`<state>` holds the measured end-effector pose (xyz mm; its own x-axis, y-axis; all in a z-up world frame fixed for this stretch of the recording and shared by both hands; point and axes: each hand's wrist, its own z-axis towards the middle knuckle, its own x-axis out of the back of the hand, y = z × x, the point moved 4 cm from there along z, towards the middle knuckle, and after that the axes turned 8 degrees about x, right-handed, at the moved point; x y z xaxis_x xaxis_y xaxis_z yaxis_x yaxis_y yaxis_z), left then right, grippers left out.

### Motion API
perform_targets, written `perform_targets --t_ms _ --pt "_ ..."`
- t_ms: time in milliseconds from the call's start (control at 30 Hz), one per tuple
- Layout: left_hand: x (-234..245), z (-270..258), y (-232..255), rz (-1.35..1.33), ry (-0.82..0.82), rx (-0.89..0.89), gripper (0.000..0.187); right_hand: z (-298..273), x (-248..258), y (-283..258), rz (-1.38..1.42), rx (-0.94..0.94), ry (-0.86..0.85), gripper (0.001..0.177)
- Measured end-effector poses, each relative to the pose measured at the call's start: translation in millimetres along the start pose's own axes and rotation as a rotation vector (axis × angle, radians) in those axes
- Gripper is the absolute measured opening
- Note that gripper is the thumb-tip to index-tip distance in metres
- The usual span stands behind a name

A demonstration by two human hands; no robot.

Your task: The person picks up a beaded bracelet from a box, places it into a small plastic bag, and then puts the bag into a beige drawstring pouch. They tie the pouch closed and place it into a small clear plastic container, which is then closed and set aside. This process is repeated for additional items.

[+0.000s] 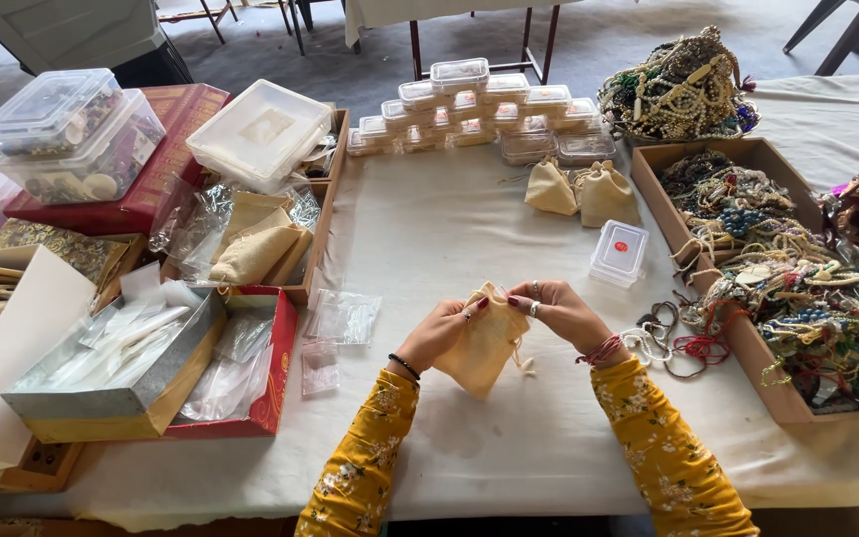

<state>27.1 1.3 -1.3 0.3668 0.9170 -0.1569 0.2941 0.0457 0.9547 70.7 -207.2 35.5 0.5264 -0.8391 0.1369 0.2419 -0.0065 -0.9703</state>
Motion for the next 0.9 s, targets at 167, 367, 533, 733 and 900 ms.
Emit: perform_targets --t_ms 167,367,533,733,900 --pt "-14 -8 13 -0.034 -0.002 -0.057 0.048 -8 -10 -24 0.002 -0.116 -0.135 0.031" --pt "-33 -18 32 -0.165 -0.057 -0.162 0.049 -8 -2 -17 0.107 -0.03 -0.055 0.029" --pt "-42 -28 47 -0.191 0.004 -0.256 0.049 -5 7 0 0.034 -0.054 0.06 0.031" --pt "-40 -25 44 -0.138 0.001 -0.332 0.047 -13 -25 -51 -0.203 -0.049 0.013 0.029" --pt "-32 -18 33 -0.106 0.012 -0.158 0.053 -13 -24 -49 -0.205 0.185 -0.025 0.026"
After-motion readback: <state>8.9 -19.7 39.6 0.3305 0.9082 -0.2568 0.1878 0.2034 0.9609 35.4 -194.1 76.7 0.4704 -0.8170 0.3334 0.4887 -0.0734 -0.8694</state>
